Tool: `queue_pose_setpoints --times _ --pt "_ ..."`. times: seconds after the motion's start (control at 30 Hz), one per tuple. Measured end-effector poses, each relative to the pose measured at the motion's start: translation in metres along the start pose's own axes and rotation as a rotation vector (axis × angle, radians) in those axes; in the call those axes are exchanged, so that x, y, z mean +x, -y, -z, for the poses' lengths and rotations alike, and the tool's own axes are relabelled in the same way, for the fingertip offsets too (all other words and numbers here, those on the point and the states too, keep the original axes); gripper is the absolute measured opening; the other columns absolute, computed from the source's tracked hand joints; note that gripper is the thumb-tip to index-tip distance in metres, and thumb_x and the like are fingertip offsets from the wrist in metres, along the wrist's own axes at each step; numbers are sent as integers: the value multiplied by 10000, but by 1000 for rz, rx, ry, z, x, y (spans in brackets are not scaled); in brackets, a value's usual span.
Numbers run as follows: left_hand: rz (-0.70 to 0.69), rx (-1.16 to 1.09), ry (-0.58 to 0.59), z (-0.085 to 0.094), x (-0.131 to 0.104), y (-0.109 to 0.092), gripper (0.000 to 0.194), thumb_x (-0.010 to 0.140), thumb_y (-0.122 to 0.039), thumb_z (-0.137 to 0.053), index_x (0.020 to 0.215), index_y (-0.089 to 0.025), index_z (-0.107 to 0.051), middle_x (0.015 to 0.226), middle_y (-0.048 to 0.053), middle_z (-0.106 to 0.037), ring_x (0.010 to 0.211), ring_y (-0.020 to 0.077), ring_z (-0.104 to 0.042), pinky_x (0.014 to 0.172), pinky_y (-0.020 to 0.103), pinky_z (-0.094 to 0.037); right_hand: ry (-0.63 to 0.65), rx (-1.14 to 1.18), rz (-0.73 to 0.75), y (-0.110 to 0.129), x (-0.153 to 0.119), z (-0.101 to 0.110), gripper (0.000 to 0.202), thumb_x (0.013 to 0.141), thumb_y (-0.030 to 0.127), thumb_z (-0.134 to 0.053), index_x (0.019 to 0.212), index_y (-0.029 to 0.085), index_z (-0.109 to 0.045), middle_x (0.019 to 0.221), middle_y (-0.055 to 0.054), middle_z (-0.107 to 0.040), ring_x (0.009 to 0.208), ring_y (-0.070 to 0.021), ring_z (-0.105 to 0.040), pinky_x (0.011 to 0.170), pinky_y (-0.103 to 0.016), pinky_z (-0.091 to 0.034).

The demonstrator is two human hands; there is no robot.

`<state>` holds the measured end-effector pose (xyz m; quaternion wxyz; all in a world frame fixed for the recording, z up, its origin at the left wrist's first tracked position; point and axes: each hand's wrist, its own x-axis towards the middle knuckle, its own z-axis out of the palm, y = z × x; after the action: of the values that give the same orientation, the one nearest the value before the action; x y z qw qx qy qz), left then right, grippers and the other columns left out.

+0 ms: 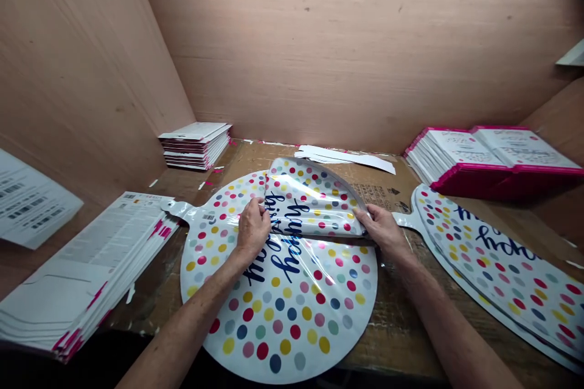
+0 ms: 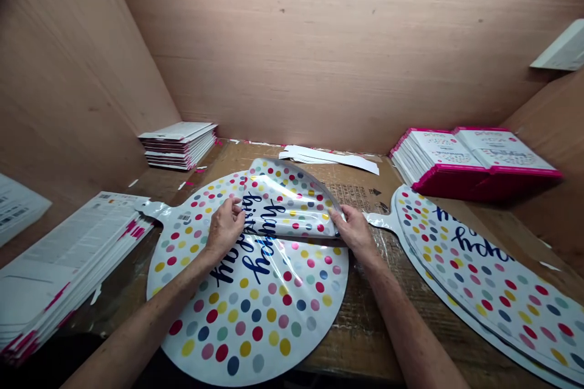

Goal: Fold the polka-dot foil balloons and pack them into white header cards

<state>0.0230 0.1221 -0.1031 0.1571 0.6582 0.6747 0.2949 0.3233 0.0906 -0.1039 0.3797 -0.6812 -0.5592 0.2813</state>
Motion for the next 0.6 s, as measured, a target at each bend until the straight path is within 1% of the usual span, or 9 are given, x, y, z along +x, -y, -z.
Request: queue_pose_setpoints --times 0.07,0.13,0.2,0.23,0.33,0.43,0.5,0.53,0.6 --pt "-105 81 -90 1 -3 -9 420 861 -112 -482 1277 -120 -540 1303 166 -610 1181 274 -606 997 405 -497 -92 -191 33 -7 1 -7 412 819 565 -497 788 183 -648 746 -66 -681 718 -237 -617 643 -314 -429" --pt "-318 181 -153 1 -2 -20 472 901 -146 -452 1370 -108 -483 1483 170 -471 1364 288 -454 1103 424 -416 -113 -317 41 -11 7 -13 388 839 526 -468 802 186 -651 750 -73 -684 743 -249 -628 670 -326 -429" --pt "-513 268 -108 -1 5 -29 491 952 -258 -436 1415 -97 -452 1550 149 -396 1469 295 -286 1183 446 -309 -104 -385 19 -11 12 -16 366 851 485 -474 895 179 -670 814 -90 -706 794 -262 -645 702 -334 -447" --pt "-554 307 -53 -4 11 -32 521 966 -334 -430 1428 -92 -444 1565 145 -375 1491 307 -224 1201 469 -266 -93 -407 -4 -9 13 -17 360 855 461 -484 953 171 -674 859 -103 -716 828 -269 -652 722 -339 -460" --pt "-439 403 134 -17 29 -25 632 975 -487 -379 1443 -66 -431 1573 175 -348 1493 353 -196 1191 543 -232 -127 -477 19 2 5 -16 441 894 420 -479 1187 122 -619 1072 -164 -705 981 -302 -649 818 -387 -492" --pt "-330 417 218 -32 39 -7 694 971 -527 -344 1476 -53 -383 1575 198 -332 1486 361 -219 1197 539 -198 -203 -622 376 16 -17 -17 585 932 413 -485 1406 73 -446 1377 -233 -535 1254 -341 -512 999 -462 -435" --pt "-338 394 197 -39 40 3 713 967 -538 -334 1492 -56 -357 1585 197 -308 1490 357 -205 1208 524 -159 -74 -754 660 24 -26 -20 543 926 310 -513 1423 106 -439 1466 -205 -456 1344 -325 -427 1103 -471 -347" --pt "-347 381 190 -40 40 6 713 966 -539 -331 1494 -61 -356 1590 193 -300 1493 356 -198 1210 522 -150 30 -819 741 27 -26 -23 499 910 243 -519 1393 123 -478 1455 -188 -474 1338 -314 -438 1119 -464 -332" --pt "-333 357 200 -40 41 7 708 966 -543 -321 1494 -73 -360 1595 184 -293 1496 354 -187 1209 528 -141 206 -930 776 29 -17 -27 458 873 147 -524 1331 126 -533 1385 -178 -544 1272 -300 -508 1087 -446 -375"
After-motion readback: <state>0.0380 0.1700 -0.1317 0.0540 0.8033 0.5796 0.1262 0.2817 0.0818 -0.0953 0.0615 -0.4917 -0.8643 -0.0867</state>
